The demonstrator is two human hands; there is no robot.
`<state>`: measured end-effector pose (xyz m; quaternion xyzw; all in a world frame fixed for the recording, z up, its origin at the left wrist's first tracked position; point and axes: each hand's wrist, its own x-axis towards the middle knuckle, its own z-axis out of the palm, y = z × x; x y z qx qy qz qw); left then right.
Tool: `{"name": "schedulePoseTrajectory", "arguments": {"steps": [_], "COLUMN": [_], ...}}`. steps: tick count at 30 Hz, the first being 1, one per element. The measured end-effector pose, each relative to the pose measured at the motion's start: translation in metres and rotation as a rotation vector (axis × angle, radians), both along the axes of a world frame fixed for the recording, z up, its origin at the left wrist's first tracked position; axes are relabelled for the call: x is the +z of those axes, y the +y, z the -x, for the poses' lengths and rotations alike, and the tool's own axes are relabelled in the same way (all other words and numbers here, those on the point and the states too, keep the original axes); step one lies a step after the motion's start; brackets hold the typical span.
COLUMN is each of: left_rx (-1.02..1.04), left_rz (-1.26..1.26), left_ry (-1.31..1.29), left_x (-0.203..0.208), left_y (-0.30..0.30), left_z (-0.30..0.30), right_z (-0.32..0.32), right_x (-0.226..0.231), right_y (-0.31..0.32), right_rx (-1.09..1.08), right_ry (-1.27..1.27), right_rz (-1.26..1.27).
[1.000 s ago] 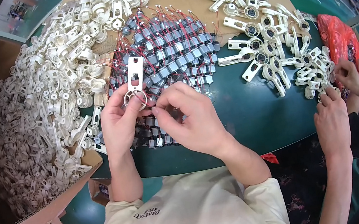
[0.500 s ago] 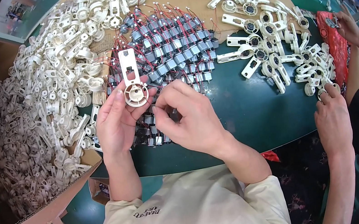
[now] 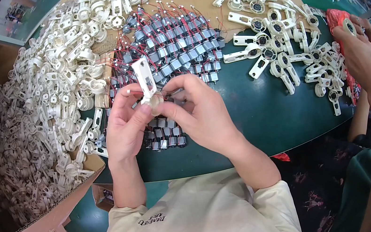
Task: The person assembles small mechanical components by manually fitting bearings into plastic housings.
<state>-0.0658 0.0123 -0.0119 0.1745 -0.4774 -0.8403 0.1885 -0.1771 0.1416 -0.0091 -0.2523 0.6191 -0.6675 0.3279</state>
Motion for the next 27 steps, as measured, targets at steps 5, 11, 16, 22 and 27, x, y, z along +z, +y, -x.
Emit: {"name": "schedulePoseTrajectory", "arguments": {"steps": [5,11,16,22,27], "left_rx": [0.044,0.071,-0.039,-0.053,-0.044], "left_rz": [-0.087,-0.016,0.065,0.155,0.198], "left_ry": [0.008,0.004,0.051,0.023,0.063], "left_x": [0.001,-0.002,0.004,0.006,0.005], "left_y": [-0.001,-0.003,0.006,0.008,0.008], "left_z": [0.0,0.002,0.005,0.004,0.004], "right_z": [0.003,0.014,0.008,0.007,0.008], "right_x": [0.003,0.014,0.002,0.004,-0.001], "right_y": [0.003,0.009,0.008,0.01,0.008], "right_rx": [0.006,0.008,-0.02,0.056,0.034], "right_ry": [0.197,0.664,0.324,0.161,0.181], "right_rz": [0.06,-0.154,0.023,0.011,0.148]}}
